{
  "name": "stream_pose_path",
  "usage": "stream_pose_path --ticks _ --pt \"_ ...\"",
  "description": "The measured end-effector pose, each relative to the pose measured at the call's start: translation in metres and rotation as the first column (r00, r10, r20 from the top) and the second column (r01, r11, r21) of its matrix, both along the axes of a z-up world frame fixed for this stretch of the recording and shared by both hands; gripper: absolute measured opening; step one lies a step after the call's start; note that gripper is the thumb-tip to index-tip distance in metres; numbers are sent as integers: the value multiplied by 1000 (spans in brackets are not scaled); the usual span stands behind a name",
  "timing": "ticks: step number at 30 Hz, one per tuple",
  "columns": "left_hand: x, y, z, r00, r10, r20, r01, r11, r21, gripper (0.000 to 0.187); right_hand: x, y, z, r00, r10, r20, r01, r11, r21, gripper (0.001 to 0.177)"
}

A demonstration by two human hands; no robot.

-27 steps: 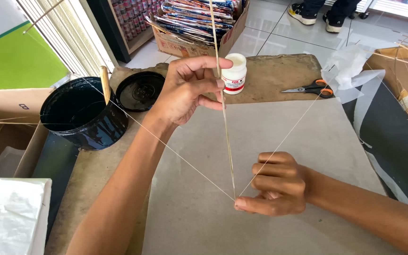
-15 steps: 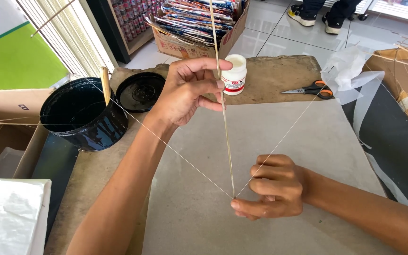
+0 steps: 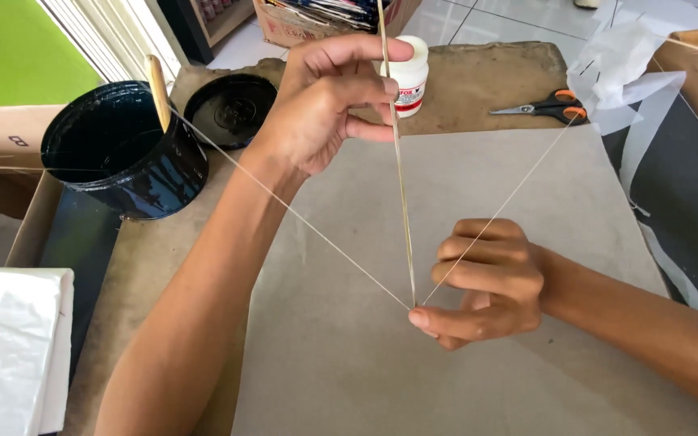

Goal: Assembling a kite frame by gluing and tying bamboo sticks together at a natural pace.

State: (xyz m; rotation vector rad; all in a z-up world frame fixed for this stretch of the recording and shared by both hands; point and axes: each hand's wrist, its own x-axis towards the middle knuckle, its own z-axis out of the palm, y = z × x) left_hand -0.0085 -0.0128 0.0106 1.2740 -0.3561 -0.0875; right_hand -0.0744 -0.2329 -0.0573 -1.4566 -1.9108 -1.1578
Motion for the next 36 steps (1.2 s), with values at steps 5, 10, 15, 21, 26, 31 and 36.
stream_pose_path --ticks 5,10,15,21,26,31,36 --pt "1 3 -1 1000 9 -11 -9 1000 -7 32 -3 0 -3 1000 21 -14 -22 1000 -18 15" --pt "1 4 -2 999 9 -31 -9 1000 2 32 0 -2 -1 1000 18 -24 -19 999 -47 15" --pt "-1 4 0 1000 25 -2 -25 998 51 32 6 -7 -3 999 -44 -19 44 999 -31 16" --pt "2 5 -2 1000 0 16 0 1000 21 29 9 -8 0 999 -40 -26 39 998 -50 18" --pt "0 5 0 1000 25 12 -25 999 36 29 0 -2 -1 999 0 -40 -2 998 -67 20" --pt "1 4 -1 1000 2 9 -2 1000 25 31 5 -3 2 999 -42 -30 40 998 -52 22" --pt "0 1 1 1000 -13 -2 13 1000 -5 31 10 -8 1 986 -149 -76 143 987 -76 28"
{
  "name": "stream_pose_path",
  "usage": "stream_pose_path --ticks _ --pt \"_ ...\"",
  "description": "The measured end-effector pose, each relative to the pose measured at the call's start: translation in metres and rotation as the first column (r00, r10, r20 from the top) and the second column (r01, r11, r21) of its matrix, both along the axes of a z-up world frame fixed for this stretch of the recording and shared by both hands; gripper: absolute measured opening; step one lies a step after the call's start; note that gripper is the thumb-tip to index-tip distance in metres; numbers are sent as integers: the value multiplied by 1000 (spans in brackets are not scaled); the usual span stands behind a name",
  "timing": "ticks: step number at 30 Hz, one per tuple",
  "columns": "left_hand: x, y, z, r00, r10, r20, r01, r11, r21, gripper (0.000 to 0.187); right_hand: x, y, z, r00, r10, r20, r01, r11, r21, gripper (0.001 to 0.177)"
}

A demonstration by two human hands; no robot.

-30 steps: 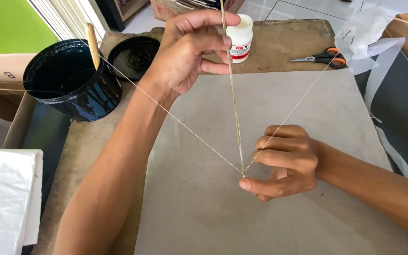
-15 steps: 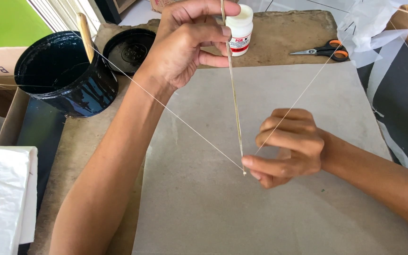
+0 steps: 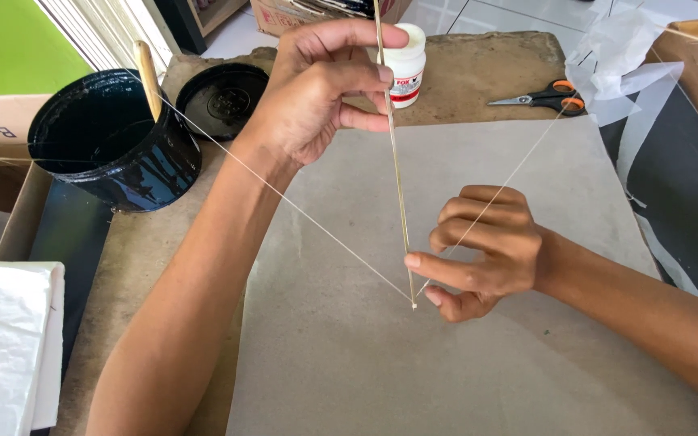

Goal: Assembling a kite frame by gluing and tying bamboo sticks together at a natural pace.

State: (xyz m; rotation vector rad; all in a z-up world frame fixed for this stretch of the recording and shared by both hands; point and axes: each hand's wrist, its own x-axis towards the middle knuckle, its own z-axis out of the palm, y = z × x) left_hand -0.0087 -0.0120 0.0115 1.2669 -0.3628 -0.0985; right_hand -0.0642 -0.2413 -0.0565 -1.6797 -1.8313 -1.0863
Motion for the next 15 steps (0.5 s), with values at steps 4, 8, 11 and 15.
stream_pose_path --ticks 4,8,11,15 --pt "-3 -2 2 1000 14 -8 -13 1000 16 31 -2 1 0 1000 19 -5 -19 999 26 30" --pt "-3 -2 1 1000 12 -11 -12 1000 14 31 -10 5 5 993 114 22 -114 993 -3 25" --pt "-2 0 1 1000 9 -3 -9 1000 15 30 -15 7 1 989 139 43 -139 990 4 24" --pt "-1 2 0 1000 -4 4 4 1000 6 31 -16 7 0 987 153 44 -153 988 -2 22"
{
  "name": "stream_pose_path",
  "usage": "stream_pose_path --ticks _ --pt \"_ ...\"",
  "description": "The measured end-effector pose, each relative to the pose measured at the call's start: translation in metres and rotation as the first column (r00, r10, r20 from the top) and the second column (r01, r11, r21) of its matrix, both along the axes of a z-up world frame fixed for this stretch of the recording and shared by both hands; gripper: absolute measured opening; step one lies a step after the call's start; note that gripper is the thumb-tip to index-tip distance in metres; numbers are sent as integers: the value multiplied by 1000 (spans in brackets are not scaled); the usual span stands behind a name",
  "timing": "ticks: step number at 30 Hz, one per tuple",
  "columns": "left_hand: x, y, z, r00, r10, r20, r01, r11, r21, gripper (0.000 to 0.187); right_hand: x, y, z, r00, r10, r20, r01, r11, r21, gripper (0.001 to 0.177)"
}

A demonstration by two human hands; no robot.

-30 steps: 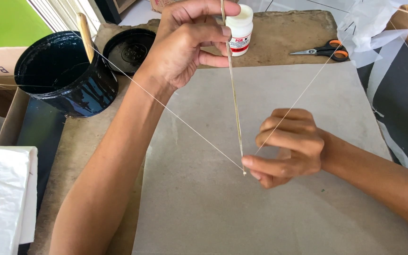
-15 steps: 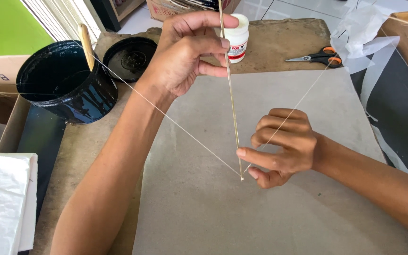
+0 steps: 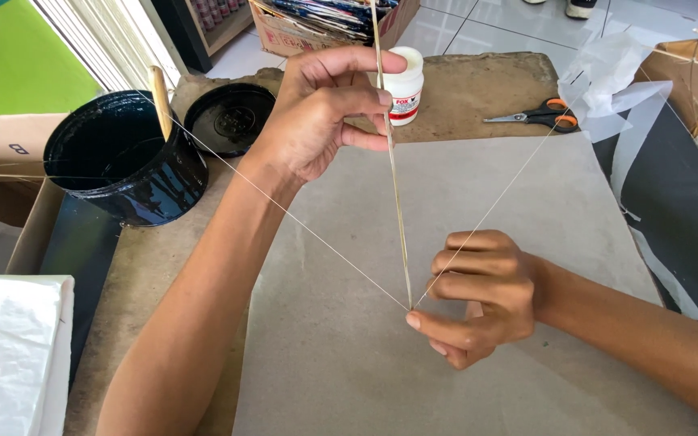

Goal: Assembling a kite frame by gluing and tying bamboo sticks together at a natural pace.

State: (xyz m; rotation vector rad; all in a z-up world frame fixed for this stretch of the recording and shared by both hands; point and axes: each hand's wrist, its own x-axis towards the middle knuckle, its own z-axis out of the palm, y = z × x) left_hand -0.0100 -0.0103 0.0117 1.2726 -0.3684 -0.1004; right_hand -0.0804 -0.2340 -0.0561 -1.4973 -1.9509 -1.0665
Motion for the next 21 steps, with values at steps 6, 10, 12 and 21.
stream_pose_path --ticks 6,10,12,21 --pt "1 0 0 1000 9 -11 -9 1000 8 30 -1 -1 0 1000 5 15 -5 1000 -19 23" --pt "2 0 0 1000 9 -10 -9 1000 5 32 3 0 4 1000 -6 18 6 1000 -24 24" --pt "2 1 -2 1000 -2 -12 2 1000 -8 32 8 -2 3 998 -53 17 53 999 -7 30" --pt "4 -1 -5 1000 -14 -10 15 1000 12 32 11 -4 -7 981 -118 -151 147 968 204 41"
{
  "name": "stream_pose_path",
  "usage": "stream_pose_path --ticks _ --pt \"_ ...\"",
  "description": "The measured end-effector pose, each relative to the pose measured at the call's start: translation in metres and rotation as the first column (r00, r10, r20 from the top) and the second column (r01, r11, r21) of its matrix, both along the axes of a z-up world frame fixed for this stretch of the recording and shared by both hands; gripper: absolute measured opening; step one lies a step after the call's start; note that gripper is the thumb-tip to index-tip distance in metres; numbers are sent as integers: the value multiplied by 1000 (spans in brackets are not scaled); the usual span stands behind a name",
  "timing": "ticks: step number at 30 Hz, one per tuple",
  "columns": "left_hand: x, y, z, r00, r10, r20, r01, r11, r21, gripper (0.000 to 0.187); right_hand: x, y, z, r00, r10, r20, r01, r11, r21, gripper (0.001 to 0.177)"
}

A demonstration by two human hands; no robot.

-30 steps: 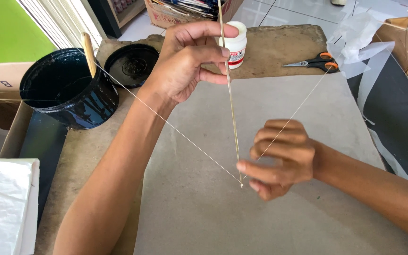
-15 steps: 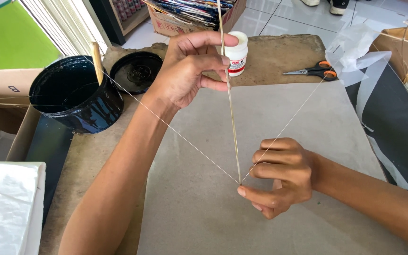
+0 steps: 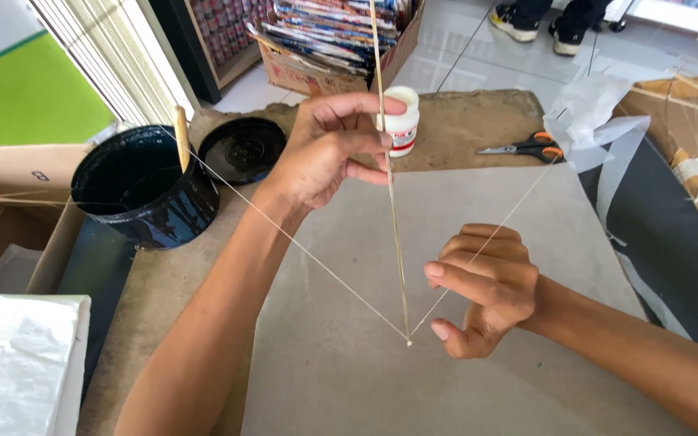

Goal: Assembling a kite frame by gluing and tying bamboo sticks together at a natural pace.

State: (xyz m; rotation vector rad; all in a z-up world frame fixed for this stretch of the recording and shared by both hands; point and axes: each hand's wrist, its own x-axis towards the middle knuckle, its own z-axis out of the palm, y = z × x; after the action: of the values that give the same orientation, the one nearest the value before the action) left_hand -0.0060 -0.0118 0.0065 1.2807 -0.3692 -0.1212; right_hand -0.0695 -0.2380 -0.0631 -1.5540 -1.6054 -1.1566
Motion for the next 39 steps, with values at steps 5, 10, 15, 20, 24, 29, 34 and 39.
stream_pose_path --ticks 5,10,15,20,24,29,34,39 --pt "-4 1 5 1000 7 27 -8 999 34 31 -2 -2 1 1000 23 9 -23 999 25 36" --pt "-3 2 0 999 -25 33 23 998 61 31 -8 -5 -1 1000 -1 -11 1 999 48 33" --pt "-11 -2 -8 997 -33 -75 45 984 171 38 -19 -15 5 985 -130 -110 146 977 158 32" --pt "-29 -6 -21 994 -49 -93 64 983 171 37 -32 -24 28 961 -243 -135 266 945 189 34" --pt "-55 -6 -24 988 -68 -137 87 986 139 34 -57 -21 52 859 -443 -258 492 853 172 23" --pt "-79 -6 -27 988 -63 -142 84 985 149 34 -85 -23 77 646 -721 -250 729 680 -78 16" --pt "-98 -16 -48 977 -63 -204 95 983 155 33 -66 -22 87 538 -812 -228 788 580 -208 26" --pt "-111 -27 -52 951 -140 -276 182 974 134 32 -8 -27 90 537 -799 -270 694 601 -396 34"
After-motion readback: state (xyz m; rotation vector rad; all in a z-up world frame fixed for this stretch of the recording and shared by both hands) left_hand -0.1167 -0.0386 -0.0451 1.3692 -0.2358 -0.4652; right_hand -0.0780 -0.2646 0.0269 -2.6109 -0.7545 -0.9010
